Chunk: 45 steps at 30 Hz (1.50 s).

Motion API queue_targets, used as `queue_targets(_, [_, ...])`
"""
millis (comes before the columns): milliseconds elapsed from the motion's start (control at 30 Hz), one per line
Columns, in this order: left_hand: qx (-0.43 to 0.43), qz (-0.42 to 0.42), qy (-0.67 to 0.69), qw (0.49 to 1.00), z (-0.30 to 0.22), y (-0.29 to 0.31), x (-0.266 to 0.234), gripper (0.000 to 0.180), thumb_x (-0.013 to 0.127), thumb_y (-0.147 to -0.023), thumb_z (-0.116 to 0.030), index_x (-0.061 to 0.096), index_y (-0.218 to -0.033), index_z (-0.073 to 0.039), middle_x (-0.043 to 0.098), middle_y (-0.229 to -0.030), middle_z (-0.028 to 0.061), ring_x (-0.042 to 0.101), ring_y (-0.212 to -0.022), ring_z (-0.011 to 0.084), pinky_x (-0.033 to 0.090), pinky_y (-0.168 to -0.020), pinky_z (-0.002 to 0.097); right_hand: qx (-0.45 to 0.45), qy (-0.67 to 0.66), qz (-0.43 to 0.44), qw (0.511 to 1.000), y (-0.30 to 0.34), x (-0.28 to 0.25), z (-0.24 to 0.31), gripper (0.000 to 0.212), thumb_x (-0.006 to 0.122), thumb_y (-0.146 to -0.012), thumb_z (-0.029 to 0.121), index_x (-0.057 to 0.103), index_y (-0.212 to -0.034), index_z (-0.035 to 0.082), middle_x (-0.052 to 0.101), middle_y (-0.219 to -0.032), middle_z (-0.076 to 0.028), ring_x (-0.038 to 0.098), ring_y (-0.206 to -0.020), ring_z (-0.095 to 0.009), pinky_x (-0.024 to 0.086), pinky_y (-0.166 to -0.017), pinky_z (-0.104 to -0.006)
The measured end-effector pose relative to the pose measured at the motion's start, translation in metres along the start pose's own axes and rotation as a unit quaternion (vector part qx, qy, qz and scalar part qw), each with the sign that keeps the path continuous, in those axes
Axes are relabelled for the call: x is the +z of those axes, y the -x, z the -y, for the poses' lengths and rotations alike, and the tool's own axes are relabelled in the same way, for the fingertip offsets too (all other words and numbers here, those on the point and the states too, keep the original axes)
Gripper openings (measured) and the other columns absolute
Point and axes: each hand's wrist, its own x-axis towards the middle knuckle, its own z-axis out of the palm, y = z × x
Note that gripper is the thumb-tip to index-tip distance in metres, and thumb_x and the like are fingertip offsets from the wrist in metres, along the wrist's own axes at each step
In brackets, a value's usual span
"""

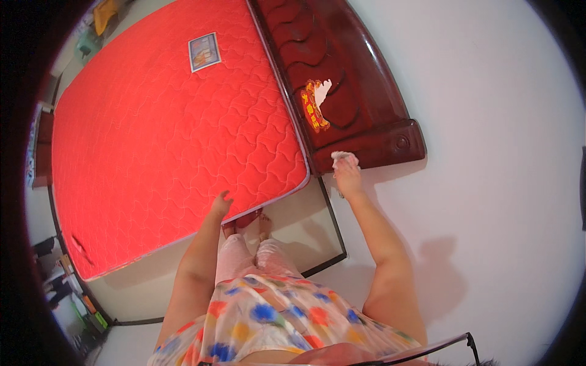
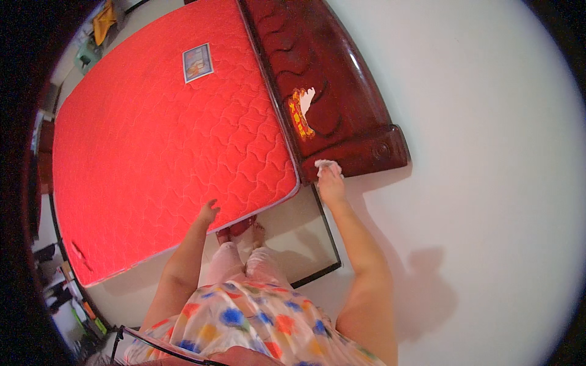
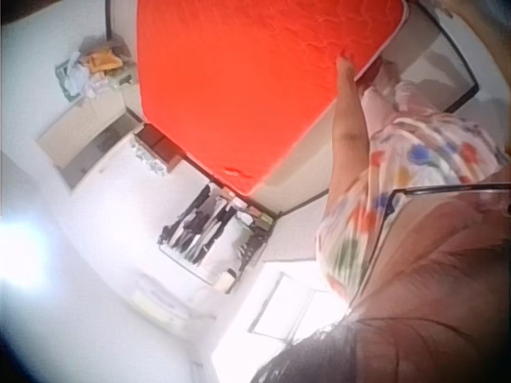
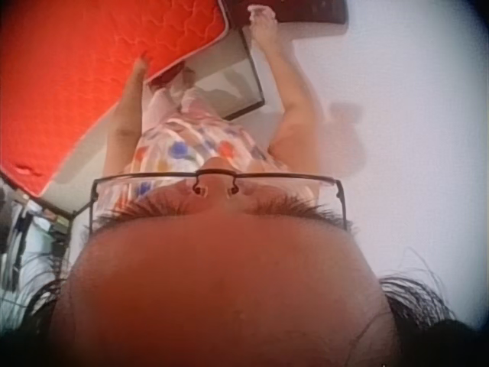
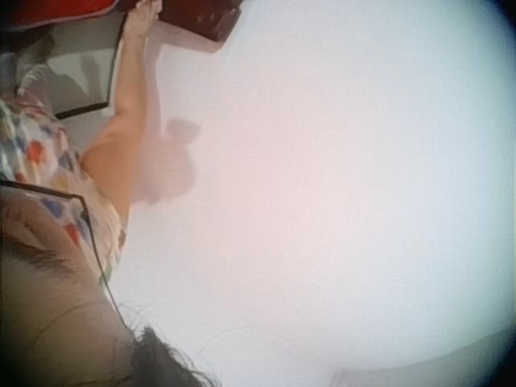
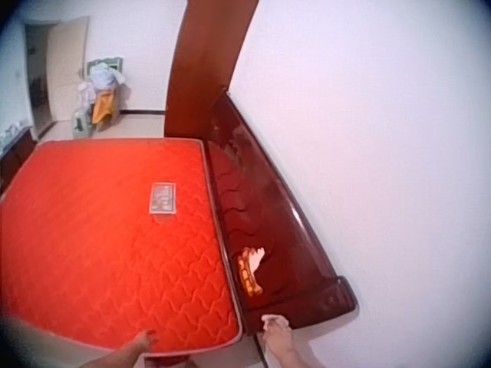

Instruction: The person opens a cloth and wipes down a wooden bed headboard with the cloth.

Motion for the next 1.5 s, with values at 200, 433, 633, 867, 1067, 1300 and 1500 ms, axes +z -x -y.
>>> queue_targets(200, [-0.012,0.051,0.032,0.998,-0.001,-0.021,-0.012,0.054,0.064,-0.08,-0.022,0.047,-0.128,-0.004,0.051,-0.126,0.0198,0.051,-0.116,0.0304,0.042,-0.095,0.036,0.0,0.2,-0.17,0.965,0.011,-0.135,0.025,0.02,0.05,-0.082,0.013,0.063,-0.097,0.008,0.058,-0.111,-0.005,0.048,-0.115,-0.022,0.024,-0.104,-0.0525])
queue_targets(433, [0.073,0.081,-0.014,0.994,0.008,-0.059,-0.036,0.055,0.063,-0.078,-0.021,0.047,-0.128,-0.005,0.052,-0.126,0.0193,0.051,-0.115,0.0308,0.042,-0.095,0.0364,0.125,0.277,-0.155,0.94,0.019,-0.198,0.045,0.03,0.046,-0.084,0.008,0.058,-0.112,0.007,0.045,-0.135,-0.007,0.034,-0.13,-0.025,0.023,-0.107,-0.0457])
queue_targets(633, [0.059,0.069,-0.067,0.994,0.041,-0.078,-0.082,0.056,0.063,-0.078,-0.021,0.046,-0.128,-0.004,0.053,-0.125,0.0188,0.053,-0.113,0.0305,0.043,-0.094,0.0365,0.168,0.251,-0.177,0.937,-0.015,-0.156,0.064,0.037,0.042,-0.084,0.005,0.054,-0.12,0.006,0.04,-0.139,-0.009,0.031,-0.132,-0.028,0.023,-0.108,-0.0445])
queue_targets(867, [0.05,0.121,-0.04,0.991,0.028,-0.07,-0.071,0.057,0.061,-0.078,-0.02,0.045,-0.13,-0.004,0.053,-0.125,0.0177,0.052,-0.115,0.0285,0.042,-0.094,0.0364,0.209,0.294,-0.193,0.912,-0.013,-0.109,0.074,0.041,0.045,-0.081,0.004,0.052,-0.121,0.005,0.031,-0.145,-0.008,0.028,-0.133,-0.031,0.023,-0.107,-0.0477])
queue_targets(1067, [0.103,0.122,-0.035,0.986,0.033,-0.084,-0.06,0.054,0.06,-0.078,-0.019,0.047,-0.129,-0.007,0.055,-0.122,0.0172,0.055,-0.109,0.0264,0.045,-0.09,0.0346,0.203,0.179,-0.075,0.96,0.009,-0.061,0.05,0.038,0.04,-0.093,0.018,0.049,-0.127,0.004,0.037,-0.141,-0.009,0.034,-0.129,-0.029,0.023,-0.108,-0.0399])
queue_targets(1300, [0.089,0.114,-0.05,0.988,0.061,-0.101,-0.053,0.053,0.061,-0.078,-0.019,0.048,-0.128,-0.008,0.059,-0.115,0.0176,0.061,-0.095,0.0251,0.048,-0.079,0.0349,0.246,-0.183,-0.272,0.912,-0.014,-0.116,0.075,0.035,0.042,-0.09,0.009,0.049,-0.124,0.002,0.044,-0.133,-0.013,0.039,-0.124,-0.031,0.032,-0.104,-0.0374])
queue_targets(1500, [0.094,0.121,-0.08,0.985,0.035,-0.09,-0.05,0.055,0.06,-0.079,-0.019,0.046,-0.13,-0.007,0.06,-0.112,0.0185,0.061,-0.092,0.0257,0.049,-0.077,0.0356,0.152,0.25,-0.222,0.93,-0.038,-0.135,0.068,0.037,0.044,-0.086,0.007,0.052,-0.122,0.006,0.04,-0.138,-0.009,0.036,-0.127,-0.03,0.026,-0.107,-0.0455])
